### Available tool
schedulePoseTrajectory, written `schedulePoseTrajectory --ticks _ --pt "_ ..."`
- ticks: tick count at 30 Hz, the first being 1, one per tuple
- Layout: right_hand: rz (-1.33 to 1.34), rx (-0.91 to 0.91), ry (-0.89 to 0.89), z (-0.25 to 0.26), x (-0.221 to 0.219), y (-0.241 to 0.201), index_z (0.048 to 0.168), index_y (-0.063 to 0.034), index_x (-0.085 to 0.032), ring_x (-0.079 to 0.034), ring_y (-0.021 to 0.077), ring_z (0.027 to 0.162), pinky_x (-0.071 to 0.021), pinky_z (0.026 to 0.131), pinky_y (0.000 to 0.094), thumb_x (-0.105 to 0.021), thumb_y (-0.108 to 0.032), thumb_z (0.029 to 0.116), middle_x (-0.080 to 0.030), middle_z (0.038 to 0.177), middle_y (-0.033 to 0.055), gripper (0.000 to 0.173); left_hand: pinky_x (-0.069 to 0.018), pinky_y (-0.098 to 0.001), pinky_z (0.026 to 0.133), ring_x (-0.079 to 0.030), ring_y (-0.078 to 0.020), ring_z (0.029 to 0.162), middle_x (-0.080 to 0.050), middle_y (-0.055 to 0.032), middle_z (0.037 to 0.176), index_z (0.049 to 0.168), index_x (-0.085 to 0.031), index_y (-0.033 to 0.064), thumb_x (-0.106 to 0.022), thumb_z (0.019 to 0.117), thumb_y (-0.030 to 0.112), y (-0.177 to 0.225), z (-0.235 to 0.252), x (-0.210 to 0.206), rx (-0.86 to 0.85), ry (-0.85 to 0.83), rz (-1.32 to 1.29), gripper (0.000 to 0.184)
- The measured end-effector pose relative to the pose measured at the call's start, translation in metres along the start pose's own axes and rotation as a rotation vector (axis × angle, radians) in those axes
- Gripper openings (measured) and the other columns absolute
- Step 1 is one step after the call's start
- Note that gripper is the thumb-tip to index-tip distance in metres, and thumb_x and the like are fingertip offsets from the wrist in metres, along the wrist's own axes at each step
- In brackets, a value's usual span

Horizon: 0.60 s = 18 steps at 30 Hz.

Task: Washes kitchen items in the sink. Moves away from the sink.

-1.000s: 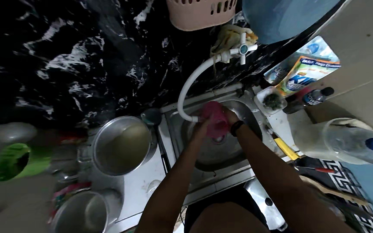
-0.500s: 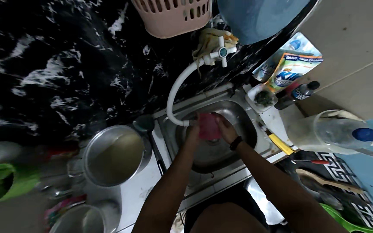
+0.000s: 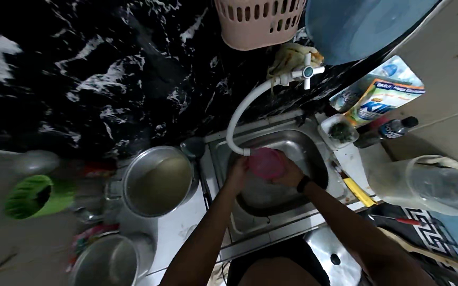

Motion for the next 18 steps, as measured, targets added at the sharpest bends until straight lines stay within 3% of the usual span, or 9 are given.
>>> schedulePoseTrajectory --ticks 3,7,10,13,16,18 --pt "-0.005 -0.100 0.083 0.007 0.013 0.020 0.159 -0.0118 -0.030 -0.059 0.0294 0.131 -0.0485 0.111 0.0494 -0.094 -0.035 0.0688 -0.058 0.143 0.0183 0.113 -0.0472 -0.0428 0.108 -0.056 -0.0237 0.132 -0.057 -0.0131 0.145 0.146 -0.047 0.0039 -0.038 0.1117 0.023 0.000 -0.007 0.014 0.034 -0.034 0.057 0.041" --pt "0.013 -0.054 0.014 0.005 -0.002 0.019 0.158 -0.0119 -0.031 -0.059 0.0258 0.130 -0.0497 0.111 0.0467 -0.096 -0.037 0.0629 -0.059 0.142 0.0154 0.118 -0.0484 -0.0435 0.106 -0.057 -0.0232 0.130 -0.058 -0.0111 0.144 0.145 -0.050 0.0054 -0.036 0.1121 0.026 -0.008 -0.003 0.019 0.037 -0.053 0.113 0.041" --pt "0.084 -0.102 0.072 0.004 0.002 0.026 0.158 -0.0081 -0.033 -0.058 0.0293 0.131 -0.0480 0.112 0.0482 -0.095 -0.033 0.0663 -0.058 0.142 0.0198 0.113 -0.0465 -0.0439 0.109 -0.055 -0.0233 0.134 -0.056 -0.0107 0.146 0.145 -0.051 0.0060 -0.036 0.1121 0.026 -0.011 -0.005 0.016 0.054 -0.079 0.153 0.041" --pt "0.049 -0.072 0.022 0.005 0.000 0.026 0.159 -0.0113 -0.030 -0.058 0.0265 0.131 -0.0484 0.112 0.0459 -0.096 -0.033 0.0646 -0.058 0.143 0.0168 0.117 -0.0483 -0.0450 0.106 -0.057 -0.0241 0.130 -0.059 -0.0112 0.143 0.143 -0.053 0.0063 -0.039 0.1114 0.024 -0.021 0.003 0.011 0.080 -0.062 0.155 0.039" --pt "0.090 -0.120 0.097 0.006 0.006 0.027 0.159 -0.0090 -0.031 -0.060 0.0314 0.129 -0.0491 0.110 0.0504 -0.095 -0.029 0.0672 -0.060 0.140 0.0212 0.114 -0.0473 -0.0463 0.107 -0.056 -0.0247 0.133 -0.058 -0.0110 0.145 0.143 -0.054 0.0067 -0.039 0.1115 0.024 -0.027 0.006 0.010 0.098 -0.053 0.144 0.039" --pt "0.113 -0.136 0.081 0.002 0.001 0.028 0.159 -0.0127 -0.029 -0.060 0.0296 0.128 -0.0503 0.109 0.0492 -0.096 -0.030 0.0646 -0.060 0.139 0.0190 0.117 -0.0468 -0.0473 0.107 -0.054 -0.0254 0.134 -0.056 -0.0112 0.146 0.144 -0.054 0.0073 -0.038 0.1113 0.025 -0.031 0.005 0.009 0.103 -0.068 0.156 0.040"
Point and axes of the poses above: each hand's wrist, its own z-axis towards the middle knuckle, its own x-axis out of the back of the hand, y = z × x, the point moved 3 cm from there along z, towards the middle knuckle
